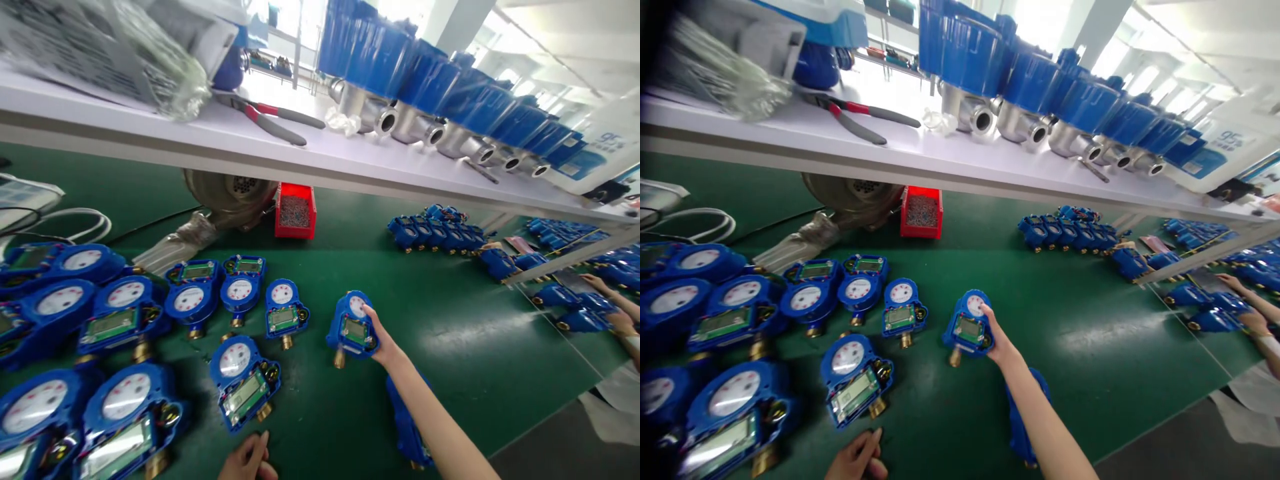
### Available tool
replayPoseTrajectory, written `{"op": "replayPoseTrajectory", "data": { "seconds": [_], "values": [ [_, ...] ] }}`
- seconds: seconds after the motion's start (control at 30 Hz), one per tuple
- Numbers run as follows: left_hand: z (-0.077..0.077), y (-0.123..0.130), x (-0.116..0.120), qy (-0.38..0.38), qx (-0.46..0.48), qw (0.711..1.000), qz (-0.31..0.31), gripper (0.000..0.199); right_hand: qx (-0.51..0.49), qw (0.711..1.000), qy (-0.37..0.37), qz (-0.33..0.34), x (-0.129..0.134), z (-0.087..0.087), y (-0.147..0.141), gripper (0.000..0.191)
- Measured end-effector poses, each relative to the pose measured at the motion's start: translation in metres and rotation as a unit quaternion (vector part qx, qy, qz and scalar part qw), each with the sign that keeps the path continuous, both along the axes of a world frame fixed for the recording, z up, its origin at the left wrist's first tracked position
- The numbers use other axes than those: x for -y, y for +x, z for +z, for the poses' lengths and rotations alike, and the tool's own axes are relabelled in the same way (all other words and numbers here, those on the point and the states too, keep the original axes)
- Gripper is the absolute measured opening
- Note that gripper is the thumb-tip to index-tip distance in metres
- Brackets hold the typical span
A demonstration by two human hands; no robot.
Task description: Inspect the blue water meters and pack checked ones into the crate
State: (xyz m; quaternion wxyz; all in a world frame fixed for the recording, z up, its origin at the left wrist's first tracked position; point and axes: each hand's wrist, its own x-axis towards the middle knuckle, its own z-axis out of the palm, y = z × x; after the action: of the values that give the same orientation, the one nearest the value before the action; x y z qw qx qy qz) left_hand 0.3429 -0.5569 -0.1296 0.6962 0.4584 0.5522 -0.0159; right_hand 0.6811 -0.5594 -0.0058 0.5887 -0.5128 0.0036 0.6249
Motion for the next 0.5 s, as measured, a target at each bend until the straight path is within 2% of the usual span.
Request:
{"op": "replayPoseTrajectory", "data": {
  "seconds": [0.1,0.2,0.33,0.5],
  "values": [
    [-0.006,-0.002,0.001,-0.004,0.012,1.0,-0.008,0.053,0.0,1.0,-0.027,-0.003,0.003,-0.027,-0.03,0.052],
    [-0.007,-0.006,0.001,-0.006,0.026,0.999,-0.022,0.052,0.02,0.999,-0.029,0.011,-0.001,-0.041,-0.049,0.049],
    [-0.006,-0.008,0.0,0.0,0.026,0.999,-0.036,0.052,0.059,0.997,-0.028,0.039,-0.01,-0.04,-0.057,0.046],
    [-0.007,-0.009,0.0,0.004,0.037,0.999,-0.033,0.049,0.051,0.997,-0.033,0.056,-0.01,-0.038,-0.058,0.054]
  ]
}}
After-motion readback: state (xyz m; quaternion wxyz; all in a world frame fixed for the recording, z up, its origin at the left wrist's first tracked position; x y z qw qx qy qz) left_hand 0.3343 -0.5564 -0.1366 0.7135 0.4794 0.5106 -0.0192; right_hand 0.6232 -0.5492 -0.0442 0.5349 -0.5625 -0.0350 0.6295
